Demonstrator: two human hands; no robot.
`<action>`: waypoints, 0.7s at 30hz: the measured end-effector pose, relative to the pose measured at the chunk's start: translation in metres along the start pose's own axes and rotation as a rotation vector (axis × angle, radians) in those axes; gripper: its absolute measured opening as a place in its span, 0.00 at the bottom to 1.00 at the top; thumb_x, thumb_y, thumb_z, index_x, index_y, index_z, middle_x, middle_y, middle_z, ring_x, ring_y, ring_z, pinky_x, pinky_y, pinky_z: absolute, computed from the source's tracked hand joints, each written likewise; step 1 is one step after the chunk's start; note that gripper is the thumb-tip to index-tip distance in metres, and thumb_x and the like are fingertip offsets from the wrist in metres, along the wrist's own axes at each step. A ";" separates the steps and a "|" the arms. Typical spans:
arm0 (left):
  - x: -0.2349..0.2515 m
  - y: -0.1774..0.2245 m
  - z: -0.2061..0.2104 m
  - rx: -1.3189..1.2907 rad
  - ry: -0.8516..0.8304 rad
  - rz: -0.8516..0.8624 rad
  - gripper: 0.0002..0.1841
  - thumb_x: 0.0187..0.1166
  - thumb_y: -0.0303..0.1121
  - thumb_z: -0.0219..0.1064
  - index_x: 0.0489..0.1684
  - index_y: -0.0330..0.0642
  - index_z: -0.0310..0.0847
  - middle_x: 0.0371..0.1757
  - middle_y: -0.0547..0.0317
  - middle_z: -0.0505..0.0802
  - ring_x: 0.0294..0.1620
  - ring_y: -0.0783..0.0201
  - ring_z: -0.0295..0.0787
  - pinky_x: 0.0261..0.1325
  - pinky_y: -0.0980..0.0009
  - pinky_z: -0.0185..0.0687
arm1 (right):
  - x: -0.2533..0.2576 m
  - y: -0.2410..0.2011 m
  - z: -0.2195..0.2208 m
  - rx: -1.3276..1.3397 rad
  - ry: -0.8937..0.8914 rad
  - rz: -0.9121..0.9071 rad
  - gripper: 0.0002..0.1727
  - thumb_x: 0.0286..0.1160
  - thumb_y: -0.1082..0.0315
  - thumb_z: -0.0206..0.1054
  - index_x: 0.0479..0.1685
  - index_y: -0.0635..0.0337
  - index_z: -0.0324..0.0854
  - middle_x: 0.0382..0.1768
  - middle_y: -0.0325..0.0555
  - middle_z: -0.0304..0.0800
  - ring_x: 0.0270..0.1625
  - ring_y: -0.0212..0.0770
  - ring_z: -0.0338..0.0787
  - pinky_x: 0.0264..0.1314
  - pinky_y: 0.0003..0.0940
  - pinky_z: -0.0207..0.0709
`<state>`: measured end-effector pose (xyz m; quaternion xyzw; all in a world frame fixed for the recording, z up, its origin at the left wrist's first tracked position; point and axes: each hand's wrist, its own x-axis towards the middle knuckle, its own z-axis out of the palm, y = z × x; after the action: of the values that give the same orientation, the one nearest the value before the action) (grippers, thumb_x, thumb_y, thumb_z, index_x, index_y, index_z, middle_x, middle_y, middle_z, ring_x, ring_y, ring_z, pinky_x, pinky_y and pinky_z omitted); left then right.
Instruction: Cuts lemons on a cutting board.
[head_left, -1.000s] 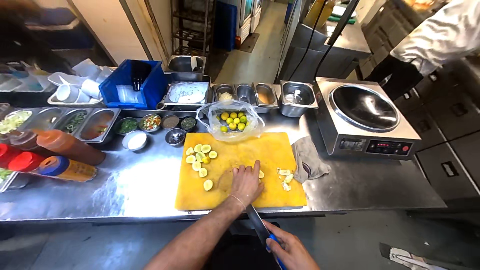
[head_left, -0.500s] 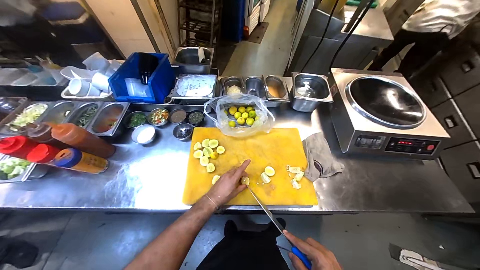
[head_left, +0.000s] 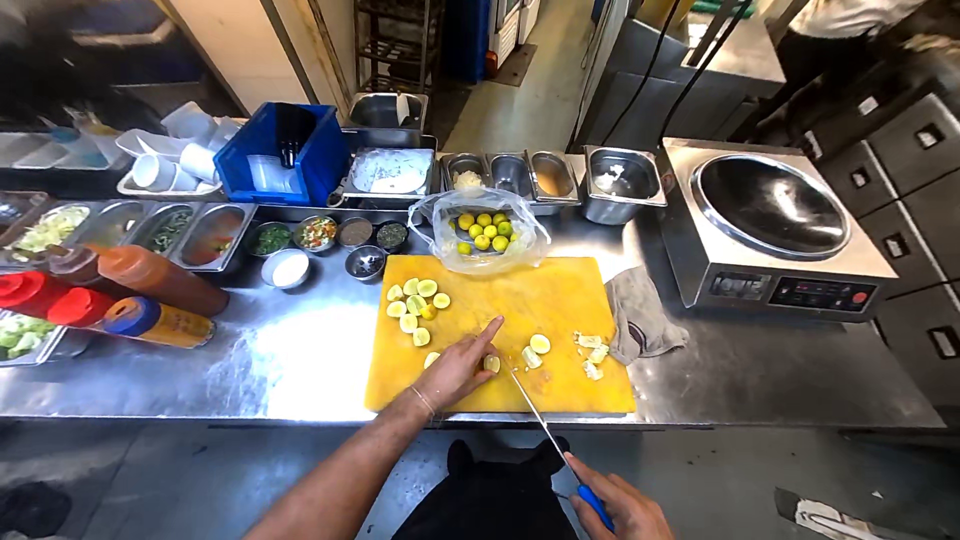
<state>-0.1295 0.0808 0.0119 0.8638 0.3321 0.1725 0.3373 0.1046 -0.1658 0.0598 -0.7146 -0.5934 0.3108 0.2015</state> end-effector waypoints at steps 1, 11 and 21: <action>0.000 0.000 0.001 -0.002 0.000 -0.005 0.48 0.75 0.31 0.77 0.96 0.47 0.47 0.60 0.57 0.94 0.60 0.58 0.92 0.71 0.58 0.84 | 0.000 0.000 0.000 0.011 -0.012 -0.008 0.25 0.74 0.59 0.70 0.74 0.42 0.86 0.35 0.48 0.91 0.31 0.42 0.87 0.35 0.41 0.84; 0.002 0.002 -0.001 0.029 -0.016 -0.007 0.49 0.75 0.32 0.77 0.96 0.47 0.46 0.58 0.57 0.94 0.59 0.57 0.91 0.71 0.58 0.83 | -0.001 -0.009 -0.007 -0.015 -0.041 0.026 0.25 0.75 0.58 0.69 0.74 0.41 0.86 0.35 0.49 0.91 0.30 0.43 0.87 0.33 0.42 0.82; 0.004 0.010 -0.003 0.093 -0.037 -0.015 0.50 0.75 0.34 0.77 0.97 0.46 0.44 0.54 0.55 0.94 0.55 0.55 0.92 0.67 0.57 0.84 | -0.002 -0.028 -0.005 -0.107 -0.077 0.097 0.27 0.77 0.57 0.67 0.78 0.41 0.83 0.38 0.54 0.91 0.35 0.52 0.90 0.36 0.51 0.84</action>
<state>-0.1230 0.0795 0.0213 0.8791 0.3401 0.1381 0.3041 0.0875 -0.1610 0.0818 -0.7397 -0.5811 0.3156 0.1248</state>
